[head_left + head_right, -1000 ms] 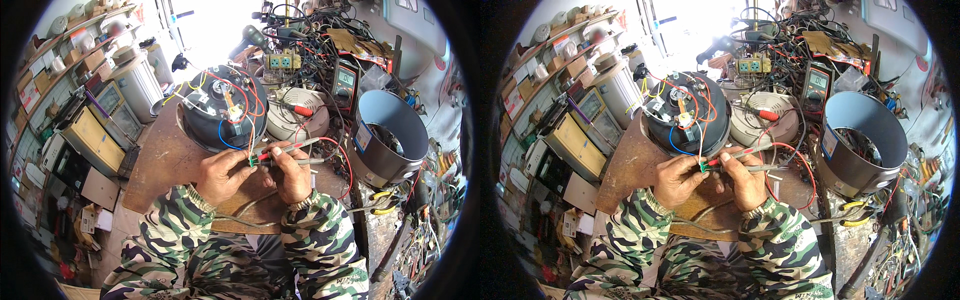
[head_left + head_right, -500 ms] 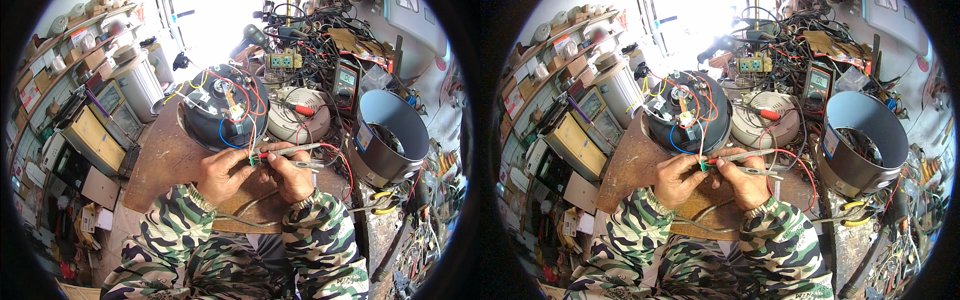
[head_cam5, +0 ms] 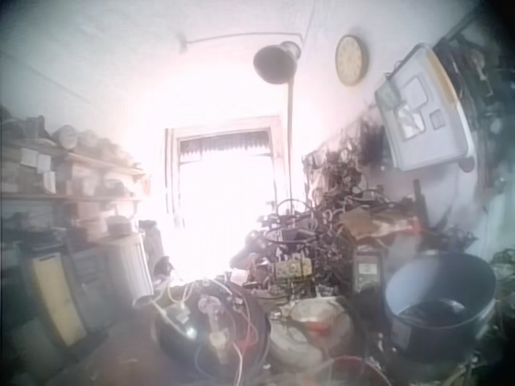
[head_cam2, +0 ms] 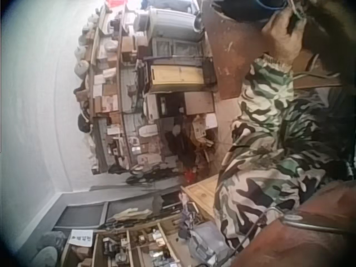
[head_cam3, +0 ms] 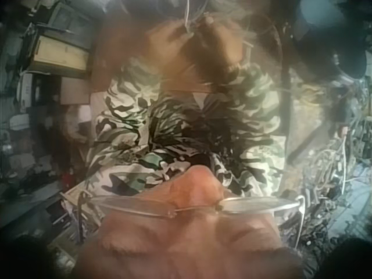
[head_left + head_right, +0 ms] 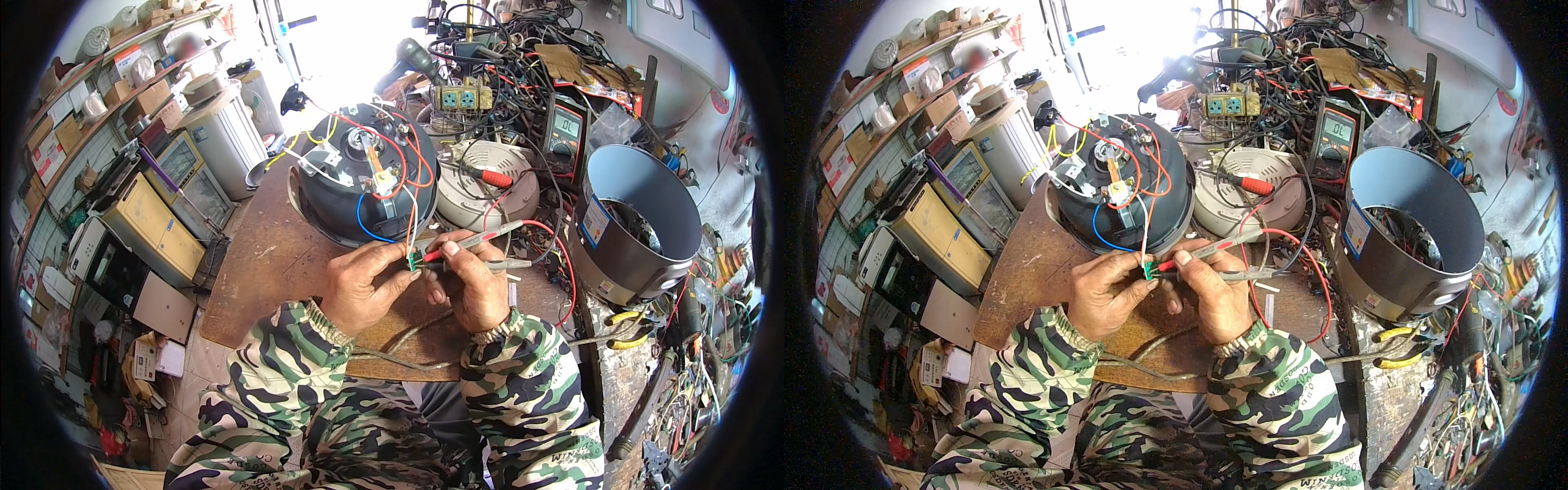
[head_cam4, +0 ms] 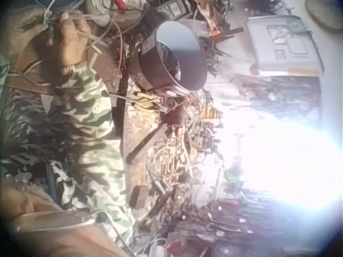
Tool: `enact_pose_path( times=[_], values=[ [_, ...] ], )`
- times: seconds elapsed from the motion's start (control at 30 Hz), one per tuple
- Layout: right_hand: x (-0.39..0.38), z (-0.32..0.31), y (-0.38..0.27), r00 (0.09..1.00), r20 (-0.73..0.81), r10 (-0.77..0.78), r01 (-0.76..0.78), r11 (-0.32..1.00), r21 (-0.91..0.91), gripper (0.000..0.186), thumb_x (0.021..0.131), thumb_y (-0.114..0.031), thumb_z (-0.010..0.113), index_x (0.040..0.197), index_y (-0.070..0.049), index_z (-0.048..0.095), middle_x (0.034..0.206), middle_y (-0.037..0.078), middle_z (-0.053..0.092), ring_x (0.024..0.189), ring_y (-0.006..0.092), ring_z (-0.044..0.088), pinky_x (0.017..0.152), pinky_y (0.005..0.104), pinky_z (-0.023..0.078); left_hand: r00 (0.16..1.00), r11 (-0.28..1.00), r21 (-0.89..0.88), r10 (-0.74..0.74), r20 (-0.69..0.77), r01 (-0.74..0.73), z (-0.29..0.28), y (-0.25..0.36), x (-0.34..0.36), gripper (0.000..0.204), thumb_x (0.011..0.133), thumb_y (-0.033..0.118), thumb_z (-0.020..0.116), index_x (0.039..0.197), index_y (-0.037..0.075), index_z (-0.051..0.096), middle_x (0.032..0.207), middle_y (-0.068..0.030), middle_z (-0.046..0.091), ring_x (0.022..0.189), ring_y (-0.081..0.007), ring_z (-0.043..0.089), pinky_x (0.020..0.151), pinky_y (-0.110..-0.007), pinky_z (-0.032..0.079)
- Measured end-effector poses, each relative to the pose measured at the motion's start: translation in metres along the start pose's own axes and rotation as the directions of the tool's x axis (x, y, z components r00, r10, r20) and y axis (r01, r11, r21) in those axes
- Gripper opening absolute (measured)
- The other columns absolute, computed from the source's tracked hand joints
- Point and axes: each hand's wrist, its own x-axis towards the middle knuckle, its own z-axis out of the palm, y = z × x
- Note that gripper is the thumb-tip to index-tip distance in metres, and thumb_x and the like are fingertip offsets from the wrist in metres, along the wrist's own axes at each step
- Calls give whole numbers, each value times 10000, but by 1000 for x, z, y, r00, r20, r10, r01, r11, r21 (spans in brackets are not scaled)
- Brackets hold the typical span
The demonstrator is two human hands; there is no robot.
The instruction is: The person uses a multimeter to test electrical continuity on a small circuit board and wires connected to a disassembled appliance. They repeatedly touch the probes to different terminals and then inspect the interior of a metal housing.
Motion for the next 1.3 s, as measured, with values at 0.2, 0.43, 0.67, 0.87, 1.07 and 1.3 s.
enact_pose_path(
  times=[0.2,0.43,0.67,0.87,1.07,1.3],
  values=[
    [0,-1,-1,1000,17,18,-18,1000,0,242,936,-180,587,1028,43,577,816,155,602,516,201,539,483,326,472,1000,1000,17,-17,-12,17,0,1,0,303,815,-16,739,1105,-43,653,967,-140,688,859,-201,695,718,-294,563],
    [0,-1,-1,1000,16,22,-22,1000,3,232,937,-176,581,1026,39,569,821,159,601,509,202,533,487,335,474,997,999,-9,-54,-50,53,3,0,0,309,772,34,779,1061,-6,676,955,-157,707,859,-280,713,721,-339,560],
    [0,0,0,999,30,23,-23,1000,4,222,939,-170,574,1031,31,564,817,154,604,510,202,529,490,341,471,997,999,-9,-48,-55,48,1,3,1,312,771,24,774,1067,-3,677,949,-153,707,848,-281,713,711,-339,558],
    [-1,0,-1,999,-3,33,-33,999,-25,241,928,-197,595,1034,18,572,803,135,608,543,198,549,497,317,477,1000,999,37,12,-17,-11,-1,6,6,287,809,-38,733,1086,-57,665,933,-144,696,795,-176,694,677,-287,563],
    [-2,5,-4,999,-29,47,-48,996,-68,249,905,-204,618,998,26,600,760,102,595,588,169,571,482,289,482,999,998,45,-36,-37,38,0,4,2,316,749,-3,776,1048,-24,680,926,-164,702,829,-286,707,710,-344,555],
    [1,0,1,998,57,6,-4,1000,-20,238,919,-173,603,999,51,601,762,81,546,584,161,537,483,289,480,998,999,-2,-48,-50,48,0,3,0,312,751,-2,778,1045,-31,679,921,-165,701,817,-285,705,704,-342,554]
  ],
)
